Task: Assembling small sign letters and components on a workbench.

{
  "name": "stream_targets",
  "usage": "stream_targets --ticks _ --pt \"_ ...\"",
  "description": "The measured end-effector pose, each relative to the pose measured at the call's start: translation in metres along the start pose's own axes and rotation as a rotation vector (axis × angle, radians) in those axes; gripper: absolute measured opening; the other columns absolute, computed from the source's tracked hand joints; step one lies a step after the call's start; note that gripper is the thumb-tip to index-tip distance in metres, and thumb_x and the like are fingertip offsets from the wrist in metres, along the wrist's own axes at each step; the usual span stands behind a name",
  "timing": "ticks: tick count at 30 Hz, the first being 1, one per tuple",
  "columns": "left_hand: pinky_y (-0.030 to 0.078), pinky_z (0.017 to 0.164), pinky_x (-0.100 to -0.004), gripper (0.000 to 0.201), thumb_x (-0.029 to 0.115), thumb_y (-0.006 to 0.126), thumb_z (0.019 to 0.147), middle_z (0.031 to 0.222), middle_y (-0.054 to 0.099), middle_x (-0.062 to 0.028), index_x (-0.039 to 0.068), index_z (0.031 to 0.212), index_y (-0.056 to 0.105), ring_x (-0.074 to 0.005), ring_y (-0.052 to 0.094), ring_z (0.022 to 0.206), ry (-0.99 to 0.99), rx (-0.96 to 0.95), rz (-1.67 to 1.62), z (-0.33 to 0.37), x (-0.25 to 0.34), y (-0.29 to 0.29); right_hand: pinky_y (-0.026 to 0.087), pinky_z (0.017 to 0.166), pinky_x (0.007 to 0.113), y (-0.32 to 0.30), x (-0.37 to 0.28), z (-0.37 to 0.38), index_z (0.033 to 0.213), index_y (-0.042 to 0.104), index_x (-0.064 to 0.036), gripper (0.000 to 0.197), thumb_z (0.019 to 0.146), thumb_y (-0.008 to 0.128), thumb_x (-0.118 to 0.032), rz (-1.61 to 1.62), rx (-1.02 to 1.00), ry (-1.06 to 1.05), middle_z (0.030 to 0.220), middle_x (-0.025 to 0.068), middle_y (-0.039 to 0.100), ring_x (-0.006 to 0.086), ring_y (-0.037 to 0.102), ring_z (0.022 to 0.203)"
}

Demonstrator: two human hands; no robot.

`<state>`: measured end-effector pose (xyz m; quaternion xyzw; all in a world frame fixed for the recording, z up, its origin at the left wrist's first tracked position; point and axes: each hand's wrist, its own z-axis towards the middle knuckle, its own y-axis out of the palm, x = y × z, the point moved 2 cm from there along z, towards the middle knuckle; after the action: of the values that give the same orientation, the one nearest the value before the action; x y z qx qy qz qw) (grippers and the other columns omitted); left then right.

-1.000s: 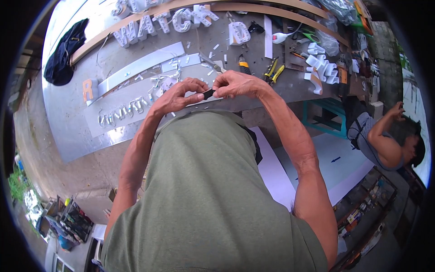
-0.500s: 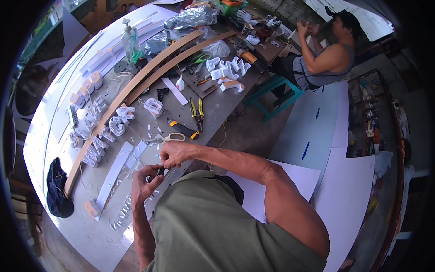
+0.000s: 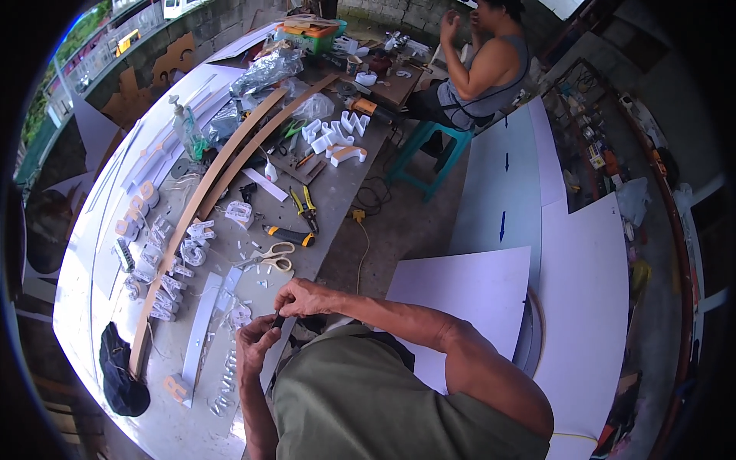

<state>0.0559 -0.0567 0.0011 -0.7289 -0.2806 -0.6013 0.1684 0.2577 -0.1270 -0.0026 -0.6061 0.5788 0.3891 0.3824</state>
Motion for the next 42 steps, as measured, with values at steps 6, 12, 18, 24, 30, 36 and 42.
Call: stream_targets --ticks 6,12,18,24,30,36,42 --pt "0.046 0.094 -0.0349 0.019 0.014 0.079 0.079 0.098 0.073 -0.0137 -0.004 0.079 0.070 -0.0195 0.064 0.104 -0.184 -0.036 -0.022 -0.026 0.010 0.004 0.044 0.050 0.024 0.024 0.011 -0.024 0.101 0.072 0.0020 0.018 0.087 0.073 -0.009 0.119 0.029 0.057 0.077 0.0024 0.067 0.0074 0.056 0.058" --pt "0.046 0.087 -0.0308 0.020 0.016 0.079 0.080 0.106 0.073 -0.0110 -0.003 0.081 0.071 -0.0145 0.062 0.096 -0.009 -0.058 0.000 -0.048 -0.018 0.002 0.048 0.061 0.025 0.040 0.012 -0.042 0.100 0.072 0.0006 0.015 0.089 0.073 -0.010 0.021 0.037 0.077 0.080 0.0011 0.069 0.0070 0.060 0.070" --pt "0.047 0.092 -0.0365 0.030 0.022 0.081 0.082 0.101 0.074 -0.0166 -0.006 0.080 0.071 -0.0211 0.065 0.104 -0.082 0.078 0.002 -0.078 -0.019 -0.002 0.052 0.068 0.032 0.059 -0.003 -0.038 0.092 0.075 -0.0019 0.014 0.081 0.075 -0.010 -0.289 0.130 -0.070 0.077 0.0078 0.073 0.0142 0.068 0.072" --pt "0.049 0.084 -0.0349 0.028 0.017 0.078 0.086 0.085 0.071 -0.0125 -0.003 0.072 0.064 -0.0209 0.065 0.107 -0.039 0.299 -0.113 -0.087 0.001 -0.010 0.050 0.064 0.031 0.072 -0.057 -0.023 0.093 0.073 -0.0019 0.010 0.084 0.073 -0.007 -0.443 0.103 -0.393 0.082 0.0072 0.069 0.0158 0.065 0.071" --pt "0.050 0.082 -0.0357 0.029 0.015 0.079 0.087 0.085 0.071 -0.0108 -0.002 0.070 0.063 -0.0209 0.067 0.107 0.062 0.484 -0.098 -0.067 -0.010 -0.014 0.050 0.063 0.038 0.068 -0.078 0.003 0.089 0.070 -0.0020 0.007 0.082 0.070 0.000 -0.519 0.048 -0.592 0.079 0.0123 0.064 0.0292 0.064 0.071" --pt "0.048 0.089 -0.0333 0.028 0.019 0.078 0.088 0.100 0.074 -0.0130 -0.005 0.076 0.069 -0.0179 0.064 0.107 -0.040 0.608 -0.107 -0.050 -0.034 -0.014 0.050 0.069 0.042 0.057 -0.085 0.020 0.090 0.070 -0.0021 0.009 0.081 0.070 0.000 -0.518 -0.078 -0.688 0.079 0.0137 0.064 0.0328 0.064 0.077" --pt "0.048 0.070 -0.0287 0.034 0.026 0.081 0.084 0.083 0.069 -0.0069 -0.004 0.096 0.072 -0.0131 0.063 0.080 -0.324 0.554 -0.117 -0.034 0.003 -0.005 0.053 0.071 0.038 0.021 -0.103 0.037 0.094 0.072 -0.0010 0.011 0.084 0.071 -0.006 -0.467 -0.150 -0.553 0.085 0.0125 0.069 0.0263 0.068 0.078"
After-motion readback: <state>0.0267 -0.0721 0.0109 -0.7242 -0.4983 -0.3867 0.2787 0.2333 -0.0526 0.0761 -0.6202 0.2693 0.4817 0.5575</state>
